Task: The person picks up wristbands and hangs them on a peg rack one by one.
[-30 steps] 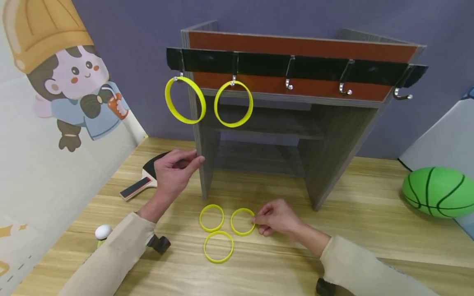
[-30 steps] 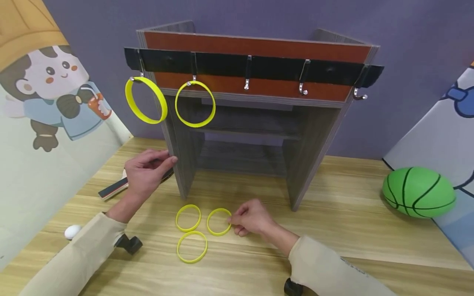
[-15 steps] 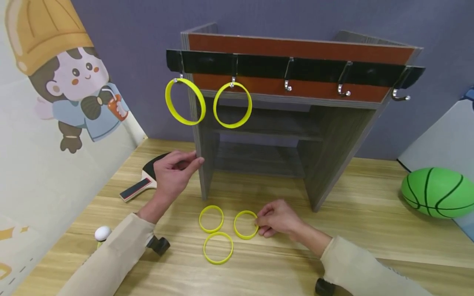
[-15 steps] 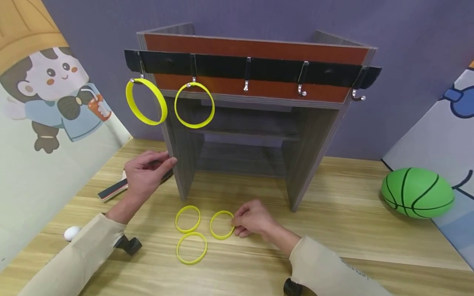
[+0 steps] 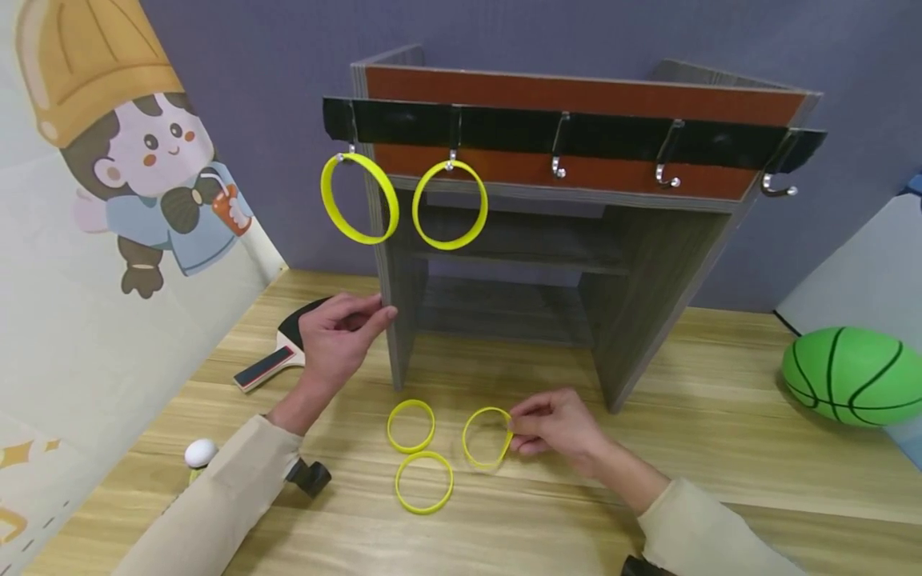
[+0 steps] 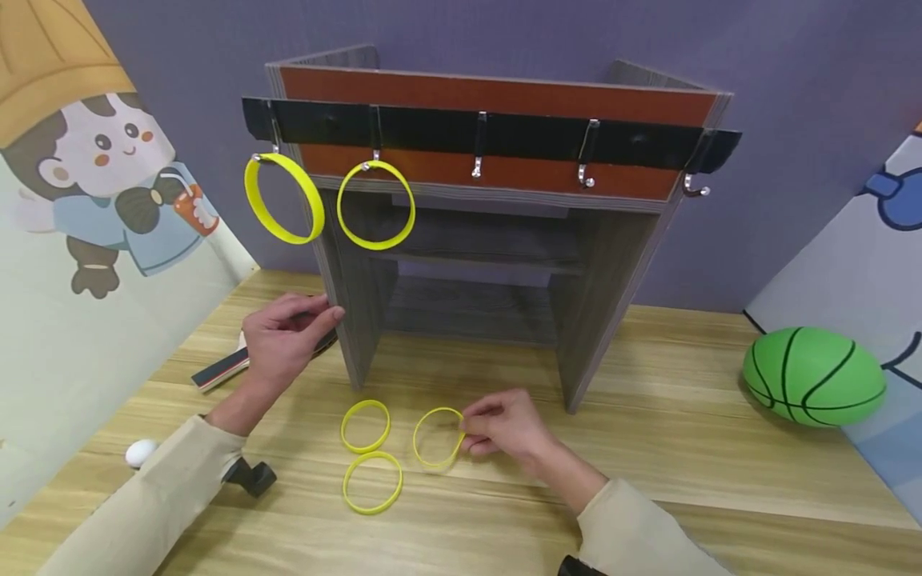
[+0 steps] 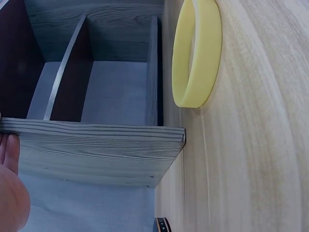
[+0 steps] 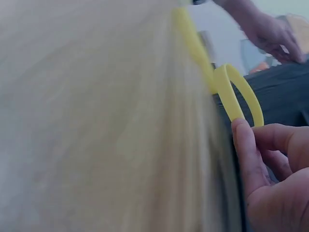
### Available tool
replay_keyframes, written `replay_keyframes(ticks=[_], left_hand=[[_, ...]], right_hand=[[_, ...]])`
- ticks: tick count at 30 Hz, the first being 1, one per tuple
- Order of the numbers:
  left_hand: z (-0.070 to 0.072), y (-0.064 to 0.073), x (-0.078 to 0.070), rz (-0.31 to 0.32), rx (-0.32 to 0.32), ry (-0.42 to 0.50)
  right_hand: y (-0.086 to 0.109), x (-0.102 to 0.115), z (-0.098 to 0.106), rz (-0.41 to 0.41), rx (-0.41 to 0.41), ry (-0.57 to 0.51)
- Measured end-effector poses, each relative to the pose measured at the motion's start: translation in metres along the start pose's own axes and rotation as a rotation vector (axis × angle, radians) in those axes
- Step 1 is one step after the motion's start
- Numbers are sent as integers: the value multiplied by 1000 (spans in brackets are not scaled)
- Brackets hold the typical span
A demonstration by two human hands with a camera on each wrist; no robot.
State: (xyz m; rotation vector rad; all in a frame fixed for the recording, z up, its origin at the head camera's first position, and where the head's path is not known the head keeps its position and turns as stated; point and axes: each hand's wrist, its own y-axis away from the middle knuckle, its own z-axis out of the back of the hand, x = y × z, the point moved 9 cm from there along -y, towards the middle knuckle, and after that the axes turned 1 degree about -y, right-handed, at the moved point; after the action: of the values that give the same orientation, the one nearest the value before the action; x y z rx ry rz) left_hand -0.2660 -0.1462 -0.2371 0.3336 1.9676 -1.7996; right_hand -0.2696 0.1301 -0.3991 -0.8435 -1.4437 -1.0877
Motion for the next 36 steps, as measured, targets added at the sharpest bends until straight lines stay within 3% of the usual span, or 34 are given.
replay_keyframes(ticks=[12,18,27,36], left_hand=[[-1,0,2,6,-15,25],[0,0,2,-1,-12,16],[0,0,1,3,-13,12],[-1,-1,0,8,-10,-2]], right_hand=[[16,41,18,84,-70,-176],[23,59,22,163,-102,-248],[33,72,26,221,-128,-315],[42,87,36,281,-186,-460]])
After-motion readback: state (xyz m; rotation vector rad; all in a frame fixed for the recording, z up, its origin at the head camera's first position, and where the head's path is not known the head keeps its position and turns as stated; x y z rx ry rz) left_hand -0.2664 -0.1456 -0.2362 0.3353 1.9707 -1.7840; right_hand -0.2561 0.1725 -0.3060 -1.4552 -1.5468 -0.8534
